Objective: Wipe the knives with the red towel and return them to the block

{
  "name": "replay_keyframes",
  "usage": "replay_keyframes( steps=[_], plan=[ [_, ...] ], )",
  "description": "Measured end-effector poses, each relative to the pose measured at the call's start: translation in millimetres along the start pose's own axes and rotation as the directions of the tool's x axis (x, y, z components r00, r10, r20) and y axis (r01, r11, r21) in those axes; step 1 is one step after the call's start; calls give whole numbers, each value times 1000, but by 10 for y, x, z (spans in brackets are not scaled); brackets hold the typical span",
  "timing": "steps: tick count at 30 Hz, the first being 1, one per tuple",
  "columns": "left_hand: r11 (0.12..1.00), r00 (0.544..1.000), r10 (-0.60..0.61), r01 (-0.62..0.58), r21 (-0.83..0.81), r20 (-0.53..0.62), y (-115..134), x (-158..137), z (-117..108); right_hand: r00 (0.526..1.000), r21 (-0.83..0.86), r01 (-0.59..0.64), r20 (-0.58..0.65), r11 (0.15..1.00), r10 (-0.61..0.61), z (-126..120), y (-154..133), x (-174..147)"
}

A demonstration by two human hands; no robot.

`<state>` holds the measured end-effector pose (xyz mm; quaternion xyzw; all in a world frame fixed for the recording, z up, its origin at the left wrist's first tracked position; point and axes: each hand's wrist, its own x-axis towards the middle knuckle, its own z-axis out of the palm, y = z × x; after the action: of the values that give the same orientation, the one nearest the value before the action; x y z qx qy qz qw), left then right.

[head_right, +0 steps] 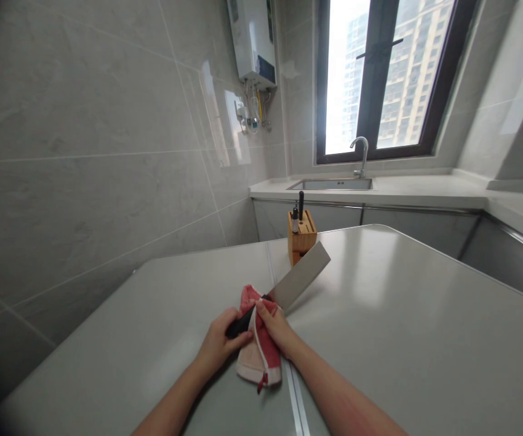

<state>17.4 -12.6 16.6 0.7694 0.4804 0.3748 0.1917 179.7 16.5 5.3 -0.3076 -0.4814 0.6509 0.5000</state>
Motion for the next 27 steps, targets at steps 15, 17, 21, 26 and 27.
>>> replay_keyframes(
  steps=[15,17,21,26,27],
  plan=[
    [995,999,37,-39,94,15,78,-12,-38,999,-23,46,-14,999,-46,25,-88,-33],
    [996,1000,24,-26,86,20,84,-16,-36,998,-10,47,-38,999,-48,14,-74,-30],
    [999,998,29,-32,37,64,77,-22,-32,996,3,60,-65,998,-59,0,-50,-28],
    [995,994,32,-21,-97,107,15,-27,-10,996,-13,60,-67,998,-61,0,-47,-29],
    [992,994,13,1,-129,105,0,-29,1,996,-17,62,-63,998,-63,2,-50,-29]
  ],
)
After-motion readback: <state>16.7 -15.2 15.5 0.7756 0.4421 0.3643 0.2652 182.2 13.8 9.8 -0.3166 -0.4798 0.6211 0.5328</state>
